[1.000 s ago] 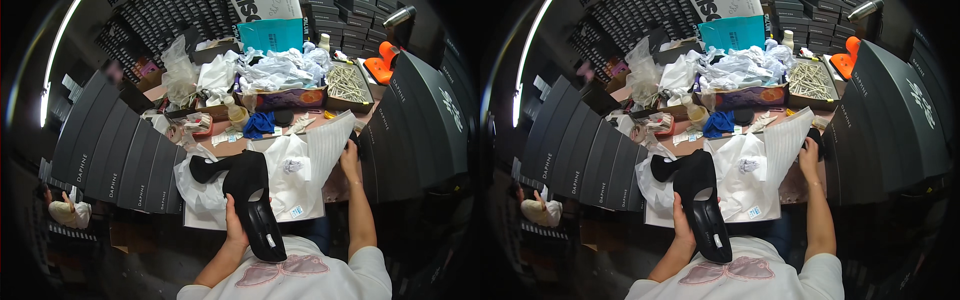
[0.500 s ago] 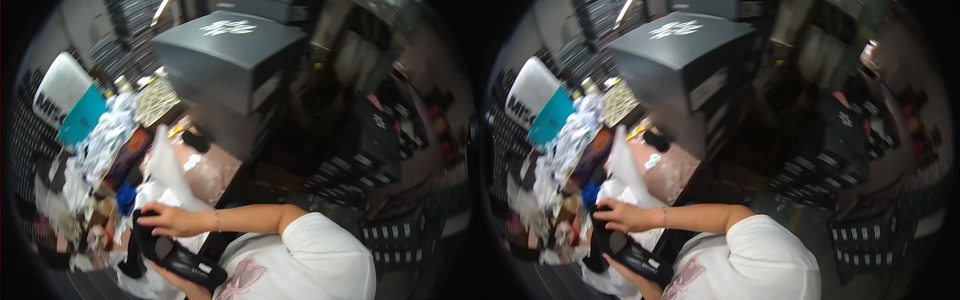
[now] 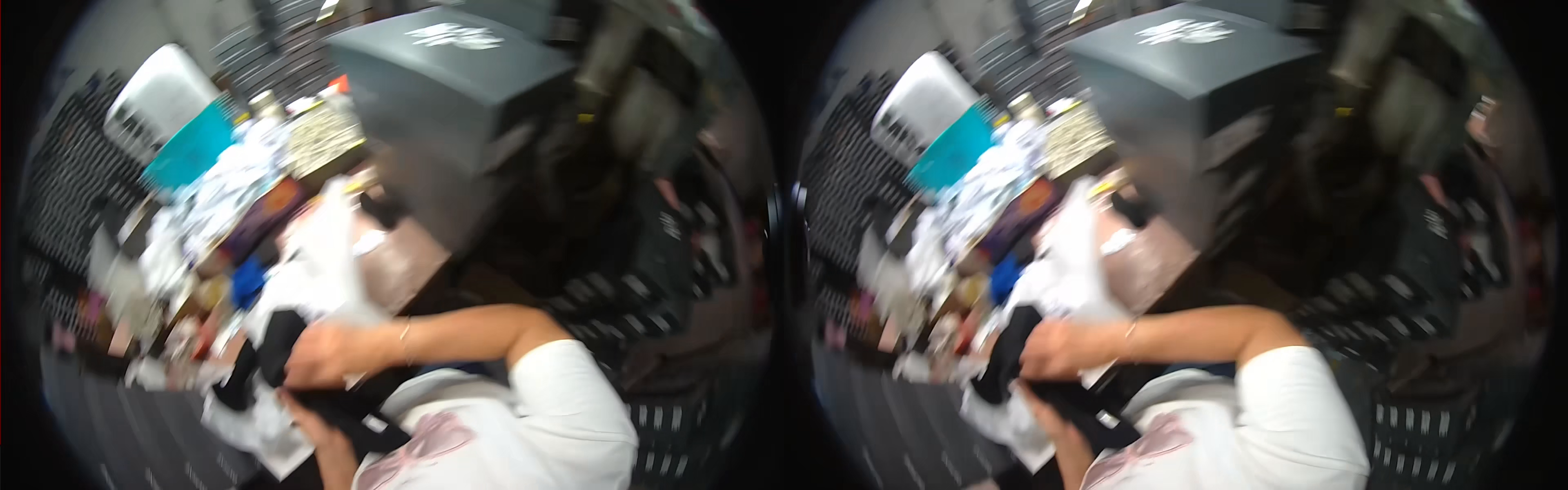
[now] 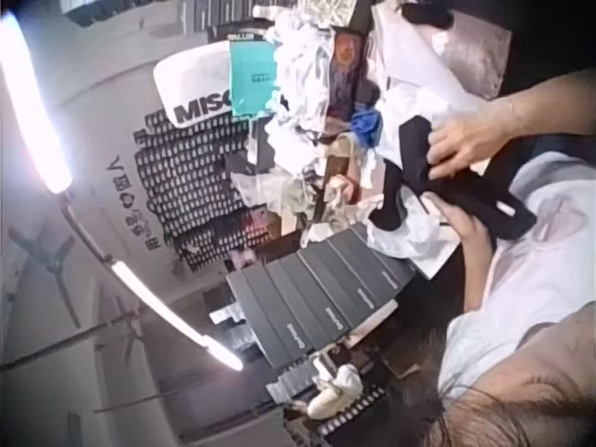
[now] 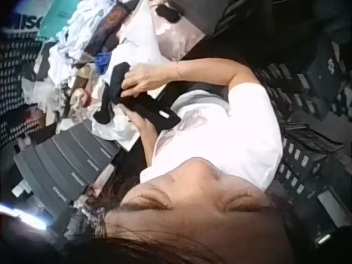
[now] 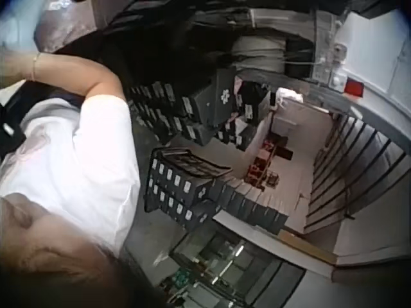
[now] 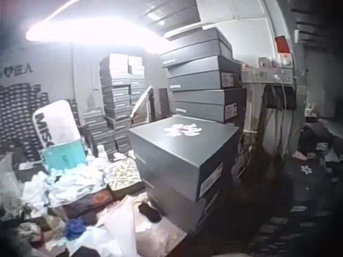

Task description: The recorder is seen cleaning black high-heeled shoes with a cloth and then packing them into boxes using tissue paper.

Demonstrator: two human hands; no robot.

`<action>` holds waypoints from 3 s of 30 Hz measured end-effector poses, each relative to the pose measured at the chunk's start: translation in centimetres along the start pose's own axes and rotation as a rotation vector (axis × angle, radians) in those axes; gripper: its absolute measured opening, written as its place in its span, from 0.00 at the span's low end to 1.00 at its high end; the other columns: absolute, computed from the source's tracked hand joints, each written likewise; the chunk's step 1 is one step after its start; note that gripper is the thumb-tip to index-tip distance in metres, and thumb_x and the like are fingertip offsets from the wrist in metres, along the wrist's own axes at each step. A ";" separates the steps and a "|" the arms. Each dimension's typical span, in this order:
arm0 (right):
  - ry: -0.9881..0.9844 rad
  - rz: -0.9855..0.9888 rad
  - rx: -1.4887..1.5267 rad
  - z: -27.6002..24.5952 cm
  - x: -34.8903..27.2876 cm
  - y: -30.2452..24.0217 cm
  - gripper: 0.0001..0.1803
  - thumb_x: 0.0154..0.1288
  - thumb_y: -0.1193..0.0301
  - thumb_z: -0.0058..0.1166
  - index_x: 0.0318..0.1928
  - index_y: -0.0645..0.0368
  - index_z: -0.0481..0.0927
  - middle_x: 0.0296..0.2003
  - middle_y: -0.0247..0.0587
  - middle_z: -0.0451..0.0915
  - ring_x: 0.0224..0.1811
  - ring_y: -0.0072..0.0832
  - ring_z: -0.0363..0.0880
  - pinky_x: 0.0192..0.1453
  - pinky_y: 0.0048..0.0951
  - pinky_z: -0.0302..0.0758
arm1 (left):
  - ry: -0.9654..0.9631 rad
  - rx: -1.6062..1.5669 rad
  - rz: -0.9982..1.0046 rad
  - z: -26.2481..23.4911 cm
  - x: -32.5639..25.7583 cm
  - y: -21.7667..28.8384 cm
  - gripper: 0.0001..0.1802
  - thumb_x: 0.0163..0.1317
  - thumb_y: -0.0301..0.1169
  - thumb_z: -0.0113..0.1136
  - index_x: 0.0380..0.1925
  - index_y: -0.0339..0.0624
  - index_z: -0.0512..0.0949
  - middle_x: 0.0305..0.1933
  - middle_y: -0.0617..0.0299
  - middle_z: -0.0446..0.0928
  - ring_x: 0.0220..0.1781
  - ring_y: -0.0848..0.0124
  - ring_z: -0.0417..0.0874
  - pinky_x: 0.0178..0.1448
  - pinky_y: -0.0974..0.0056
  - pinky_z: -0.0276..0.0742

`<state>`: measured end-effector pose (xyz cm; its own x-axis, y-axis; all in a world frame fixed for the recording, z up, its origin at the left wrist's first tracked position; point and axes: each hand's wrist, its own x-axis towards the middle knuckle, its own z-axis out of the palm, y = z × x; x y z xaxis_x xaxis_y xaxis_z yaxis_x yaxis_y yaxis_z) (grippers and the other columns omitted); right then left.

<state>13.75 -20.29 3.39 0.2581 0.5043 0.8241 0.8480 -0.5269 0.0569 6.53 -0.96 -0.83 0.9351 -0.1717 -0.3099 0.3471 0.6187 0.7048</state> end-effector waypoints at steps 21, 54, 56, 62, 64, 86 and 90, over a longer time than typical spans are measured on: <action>-0.408 0.177 0.204 5.8 4.9 3.3 0.11 0.50 0.72 0.57 0.37 0.57 0.81 0.31 0.41 0.77 0.33 0.38 0.78 0.36 0.37 0.74 | 0.225 0.045 0.190 0.9 -4.4 0.7 0.36 0.73 0.56 0.33 0.69 0.40 0.56 0.71 0.58 0.61 0.71 0.64 0.63 0.73 0.58 0.57; -0.223 0.433 1.092 4.4 2.8 -6.4 0.24 0.60 0.82 0.52 0.58 0.59 0.74 0.42 0.47 0.76 0.43 0.42 0.76 0.49 0.36 0.75 | -0.412 -1.336 -0.293 -9.7 -1.5 0.6 0.23 0.62 0.43 0.61 0.42 0.34 0.66 0.31 0.64 0.66 0.31 0.73 0.71 0.36 0.69 0.75; -0.175 0.577 1.048 5.9 3.9 -6.7 0.25 0.59 0.85 0.49 0.58 0.63 0.73 0.42 0.49 0.75 0.41 0.42 0.76 0.48 0.35 0.74 | -0.484 -1.337 -0.315 -10.3 -0.8 0.3 0.22 0.63 0.41 0.59 0.42 0.34 0.66 0.30 0.64 0.66 0.30 0.73 0.71 0.35 0.69 0.75; -0.703 0.100 1.557 2.0 2.3 -12.8 0.23 0.57 0.80 0.52 0.56 0.61 0.76 0.41 0.47 0.74 0.42 0.40 0.77 0.47 0.34 0.76 | -0.457 -1.485 -0.058 -10.6 1.6 3.2 0.11 0.61 0.26 0.59 0.38 0.32 0.69 0.33 0.59 0.71 0.33 0.70 0.78 0.37 0.68 0.81; -0.456 0.222 1.358 2.7 2.9 -11.4 0.24 0.56 0.82 0.51 0.56 0.60 0.77 0.41 0.45 0.75 0.37 0.38 0.78 0.43 0.32 0.77 | -0.540 -1.438 -0.059 -10.9 1.9 4.1 0.14 0.58 0.27 0.63 0.39 0.32 0.70 0.34 0.59 0.72 0.35 0.70 0.79 0.40 0.67 0.82; -0.168 0.293 0.909 4.9 1.3 -11.9 0.29 0.46 0.81 0.60 0.54 0.60 0.78 0.40 0.42 0.76 0.39 0.38 0.78 0.40 0.33 0.76 | 0.348 -0.467 0.549 -6.6 0.9 8.8 0.39 0.67 0.60 0.45 0.61 0.35 0.68 0.58 0.48 0.74 0.58 0.57 0.77 0.66 0.54 0.71; -0.392 0.219 0.655 5.0 3.6 -9.8 0.28 0.45 0.78 0.60 0.53 0.57 0.79 0.42 0.40 0.76 0.34 0.37 0.76 0.36 0.35 0.74 | 0.322 -0.362 0.534 -4.7 -0.3 7.4 0.36 0.66 0.59 0.50 0.58 0.37 0.68 0.52 0.50 0.77 0.54 0.60 0.79 0.60 0.57 0.74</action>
<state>8.72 -9.88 2.95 0.4914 0.7041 0.5126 0.8276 -0.1940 -0.5268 8.52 7.28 1.44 0.8841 0.4250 -0.1943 -0.2487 0.7799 0.5744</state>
